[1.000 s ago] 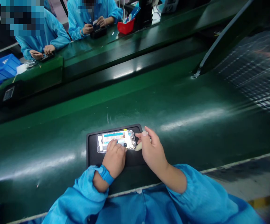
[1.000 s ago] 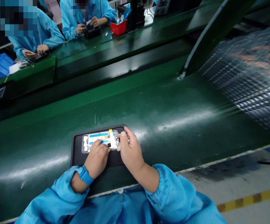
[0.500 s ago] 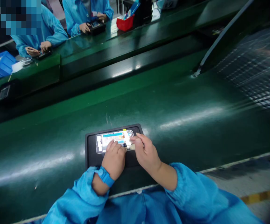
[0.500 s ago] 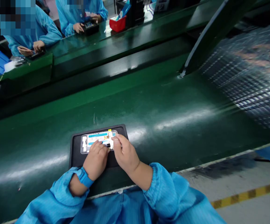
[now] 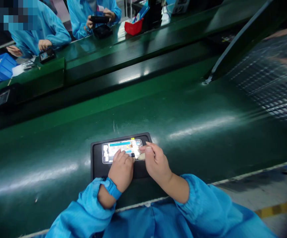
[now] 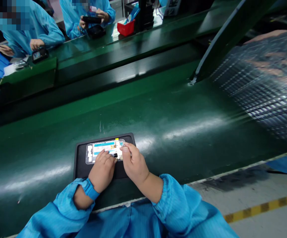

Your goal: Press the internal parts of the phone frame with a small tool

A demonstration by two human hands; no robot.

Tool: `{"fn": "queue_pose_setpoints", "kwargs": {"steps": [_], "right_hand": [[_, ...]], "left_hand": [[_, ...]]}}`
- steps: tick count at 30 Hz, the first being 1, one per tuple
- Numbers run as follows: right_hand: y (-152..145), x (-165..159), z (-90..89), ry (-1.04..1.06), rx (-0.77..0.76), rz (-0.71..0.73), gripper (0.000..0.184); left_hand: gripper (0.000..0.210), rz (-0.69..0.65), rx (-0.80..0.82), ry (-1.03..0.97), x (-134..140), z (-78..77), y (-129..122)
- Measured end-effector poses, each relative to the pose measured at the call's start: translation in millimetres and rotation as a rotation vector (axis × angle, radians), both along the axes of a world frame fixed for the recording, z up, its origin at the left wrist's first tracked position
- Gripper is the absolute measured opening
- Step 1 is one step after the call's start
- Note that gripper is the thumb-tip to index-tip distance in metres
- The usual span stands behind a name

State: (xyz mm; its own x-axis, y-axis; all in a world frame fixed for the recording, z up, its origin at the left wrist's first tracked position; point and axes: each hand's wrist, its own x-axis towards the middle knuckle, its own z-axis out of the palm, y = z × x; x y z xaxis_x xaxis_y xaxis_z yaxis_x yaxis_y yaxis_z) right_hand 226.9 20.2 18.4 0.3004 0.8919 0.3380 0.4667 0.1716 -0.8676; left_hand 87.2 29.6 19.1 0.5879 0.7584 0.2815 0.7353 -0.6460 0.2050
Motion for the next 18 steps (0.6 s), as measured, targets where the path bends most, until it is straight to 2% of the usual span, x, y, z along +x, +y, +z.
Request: {"fn": "queue_pose_setpoints", "kwargs": {"steps": [11,18], "right_hand": [[1.4,-1.0,7.9,-0.12,0.003,0.013,0.016],[1.4,0.2,2.2,0.028,-0.071,-0.016,0.017]], "left_hand": [[0.013,-0.002,-0.007,-0.002,-0.1,0.8,0.1],[0.013,0.001,-0.014,-0.049,-0.4,-0.7,-0.1]]}}
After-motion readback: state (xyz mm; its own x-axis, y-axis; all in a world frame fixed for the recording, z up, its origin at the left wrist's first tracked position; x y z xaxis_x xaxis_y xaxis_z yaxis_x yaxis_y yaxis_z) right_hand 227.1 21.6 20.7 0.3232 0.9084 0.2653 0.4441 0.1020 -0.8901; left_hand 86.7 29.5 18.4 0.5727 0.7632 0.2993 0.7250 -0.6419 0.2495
